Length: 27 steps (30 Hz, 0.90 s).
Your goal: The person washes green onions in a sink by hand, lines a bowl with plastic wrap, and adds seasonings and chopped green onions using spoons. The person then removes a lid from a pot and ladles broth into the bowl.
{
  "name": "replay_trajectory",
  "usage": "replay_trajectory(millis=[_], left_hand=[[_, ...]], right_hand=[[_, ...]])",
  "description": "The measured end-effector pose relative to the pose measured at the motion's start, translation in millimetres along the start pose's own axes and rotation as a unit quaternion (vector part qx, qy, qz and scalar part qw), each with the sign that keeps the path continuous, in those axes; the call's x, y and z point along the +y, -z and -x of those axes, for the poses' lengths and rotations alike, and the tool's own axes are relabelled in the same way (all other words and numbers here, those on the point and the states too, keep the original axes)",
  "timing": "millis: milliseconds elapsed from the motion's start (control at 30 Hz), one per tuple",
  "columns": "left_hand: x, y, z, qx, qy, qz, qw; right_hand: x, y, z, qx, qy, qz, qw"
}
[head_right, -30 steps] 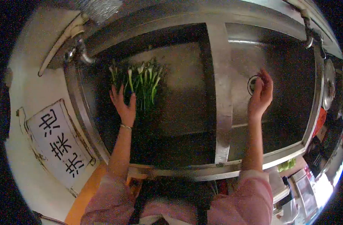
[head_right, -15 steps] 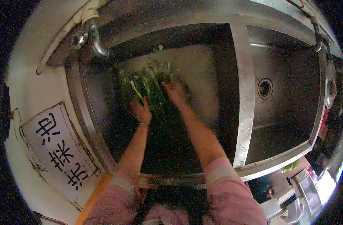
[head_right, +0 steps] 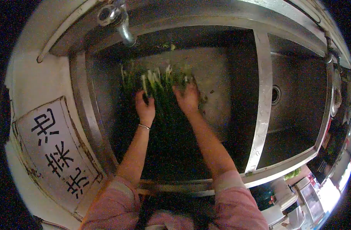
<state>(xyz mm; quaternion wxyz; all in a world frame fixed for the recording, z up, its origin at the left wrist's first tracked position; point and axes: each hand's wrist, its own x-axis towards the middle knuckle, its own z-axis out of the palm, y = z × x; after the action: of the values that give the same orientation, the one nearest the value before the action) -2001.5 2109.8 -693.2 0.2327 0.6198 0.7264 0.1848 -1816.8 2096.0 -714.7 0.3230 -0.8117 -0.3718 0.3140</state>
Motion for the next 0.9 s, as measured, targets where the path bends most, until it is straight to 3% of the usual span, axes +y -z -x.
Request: replay_trajectory(millis=[67,100,200,267,300,367,400,467,533,600,633,700,733,767,800,867,900], left_hand=[[11,13,1,-0.032,-0.023,0.018,0.999],[15,20,-4,-0.015,-0.038,-0.011,0.999],[58,44,-9,0.037,-0.08,-0.058,0.994],[85,33,-4,0.007,-0.146,0.134,0.98],[92,14,2,-0.025,-0.143,0.158,0.977],[98,-25,14,-0.071,-0.117,0.175,0.975],[94,-33,13,-0.068,-0.117,0.179,0.975],[86,-52,8,-0.082,-0.042,0.117,0.989],[80,-47,-11,-0.071,-0.04,0.115,0.99],[101,-13,-37,-0.282,0.132,0.225,0.923],[103,-7,-47,-0.357,0.21,0.273,0.869],[92,-26,-66,-0.411,0.206,0.254,0.851],[85,-38,-71,-0.466,0.204,0.236,0.828],[78,-51,-70,-0.409,0.225,0.23,0.854],[80,-50,-67,-0.412,0.225,0.227,0.853],[86,-40,-64,-0.35,0.365,0.497,0.705],[67,-56,-65,-0.337,0.39,0.554,0.654]], right_hand=[[33,-5,0,-0.145,0.041,0.016,0.988],[35,-1,-6,-0.143,0.044,0.018,0.989],[31,8,-13,-0.058,-0.103,-0.101,0.988],[14,10,-5,-0.107,-0.106,0.031,0.988],[8,19,-3,-0.106,-0.104,0.032,0.988],[4,43,-7,-0.22,-0.2,-0.18,0.938],[18,50,-13,-0.219,-0.197,-0.177,0.939],[55,59,-24,-0.277,-0.31,-0.428,0.802],[57,64,-40,-0.257,-0.317,-0.443,0.798],[65,49,-54,-0.241,-0.322,-0.459,0.792],[81,22,-56,-0.184,-0.188,-0.331,0.906],[74,3,-52,-0.116,-0.046,-0.19,0.974],[59,9,-47,-0.165,-0.047,-0.199,0.965],[45,18,-42,-0.213,-0.048,-0.207,0.954],[53,22,-46,-0.212,-0.052,-0.208,0.954],[76,32,-64,-0.248,-0.296,-0.21,0.898],[76,30,-63,-0.245,-0.298,-0.211,0.898]])
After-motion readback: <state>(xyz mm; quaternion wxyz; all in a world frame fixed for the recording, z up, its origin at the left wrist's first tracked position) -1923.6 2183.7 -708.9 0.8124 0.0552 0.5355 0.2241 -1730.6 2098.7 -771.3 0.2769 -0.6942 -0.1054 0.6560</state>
